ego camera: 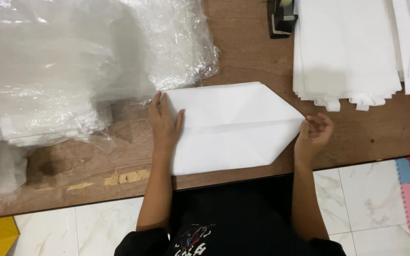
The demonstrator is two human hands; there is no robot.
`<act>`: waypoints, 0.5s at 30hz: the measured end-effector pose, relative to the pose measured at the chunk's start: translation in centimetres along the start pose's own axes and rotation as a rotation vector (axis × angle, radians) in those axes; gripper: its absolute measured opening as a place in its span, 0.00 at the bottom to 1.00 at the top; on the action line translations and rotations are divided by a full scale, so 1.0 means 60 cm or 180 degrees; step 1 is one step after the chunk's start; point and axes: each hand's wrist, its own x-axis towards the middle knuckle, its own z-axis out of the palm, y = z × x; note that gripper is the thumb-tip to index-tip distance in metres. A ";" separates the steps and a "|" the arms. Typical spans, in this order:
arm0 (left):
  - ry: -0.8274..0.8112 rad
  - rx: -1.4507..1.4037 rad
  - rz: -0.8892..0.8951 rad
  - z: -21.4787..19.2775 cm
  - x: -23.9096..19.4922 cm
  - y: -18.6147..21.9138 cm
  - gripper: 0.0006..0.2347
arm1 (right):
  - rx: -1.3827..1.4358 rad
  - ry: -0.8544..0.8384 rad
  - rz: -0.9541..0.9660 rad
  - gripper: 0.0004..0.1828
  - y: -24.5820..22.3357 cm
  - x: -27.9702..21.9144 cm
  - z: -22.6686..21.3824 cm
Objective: The person wraps a stack of white folded clothes in bubble wrap and secures it with tape. They then unwrap the package and proceed to fold individual white garments from a pile, stacking them neatly on the table.
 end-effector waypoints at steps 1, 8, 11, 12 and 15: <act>0.0025 0.0028 -0.0031 0.000 0.000 0.001 0.28 | 0.0023 -0.0043 -0.0005 0.21 0.011 0.003 -0.001; 0.0157 -0.0097 0.0000 0.001 -0.001 0.002 0.29 | -0.0197 -0.0390 -0.0037 0.11 0.009 0.006 0.004; 0.0145 -0.0115 -0.0016 0.004 -0.002 -0.002 0.29 | -0.0337 -0.0432 -0.0095 0.09 0.005 0.004 0.004; 0.0154 -0.0111 0.0001 0.006 -0.004 -0.003 0.29 | -0.0384 -0.0429 -0.0121 0.08 0.004 0.003 0.004; 0.0129 -0.0090 -0.0024 0.008 -0.004 -0.004 0.29 | -0.0434 -0.0437 -0.0291 0.07 0.027 0.007 0.003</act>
